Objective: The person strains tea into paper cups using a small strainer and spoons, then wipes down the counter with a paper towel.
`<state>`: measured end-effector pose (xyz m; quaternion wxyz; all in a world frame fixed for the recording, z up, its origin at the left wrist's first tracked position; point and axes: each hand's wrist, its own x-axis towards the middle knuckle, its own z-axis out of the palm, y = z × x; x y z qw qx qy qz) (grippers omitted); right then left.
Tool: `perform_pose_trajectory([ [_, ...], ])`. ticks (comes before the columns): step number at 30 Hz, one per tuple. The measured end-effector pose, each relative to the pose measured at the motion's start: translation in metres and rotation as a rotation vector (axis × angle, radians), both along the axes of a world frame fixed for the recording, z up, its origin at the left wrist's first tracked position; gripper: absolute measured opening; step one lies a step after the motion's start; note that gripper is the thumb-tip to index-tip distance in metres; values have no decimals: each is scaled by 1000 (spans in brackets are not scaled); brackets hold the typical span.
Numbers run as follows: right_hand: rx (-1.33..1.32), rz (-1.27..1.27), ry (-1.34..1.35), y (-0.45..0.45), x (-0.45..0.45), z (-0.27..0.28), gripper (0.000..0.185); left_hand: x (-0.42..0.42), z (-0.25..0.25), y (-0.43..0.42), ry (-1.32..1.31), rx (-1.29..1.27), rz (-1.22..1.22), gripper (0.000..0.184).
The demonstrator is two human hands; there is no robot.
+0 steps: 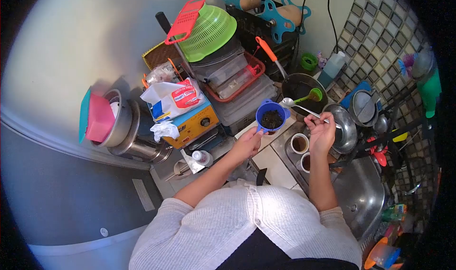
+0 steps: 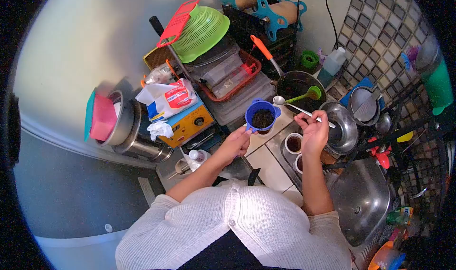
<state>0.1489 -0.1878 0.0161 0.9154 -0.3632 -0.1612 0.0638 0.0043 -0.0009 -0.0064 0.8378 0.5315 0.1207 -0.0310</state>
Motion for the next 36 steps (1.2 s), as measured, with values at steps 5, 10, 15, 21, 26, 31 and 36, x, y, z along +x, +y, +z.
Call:
perform_pose_trajectory([
  [5, -348, -225, -117, 3, 9, 12, 32, -2, -2, 1, 32, 29, -42, 23],
  [10, -465, 71, -220, 5, 4, 24, 28, 0, -4, 2, 32, 52, -37, 20],
  [15, -1083, -6, -943, 29, -49, 53, 13, 1, -15, -1, 48, 150, -99, 24],
  [21, -1144, 253, -1260, 51, -65, 52, 21, 3, -42, 1, -736, 778, 118, 40],
  [26, -1068, 707, -934, 48, -27, 72, 20, -4, -20, -1, 43, 401, -30, 46],
  [31, -1660, -84, -1115, 55, 81, 38, 14, -4, -8, -3, 79, 404, -31, 47],
  [36, -2048, 26, -1211, 74, 122, -14, 22, -6, -3, -7, 114, 399, -15, 47],
])
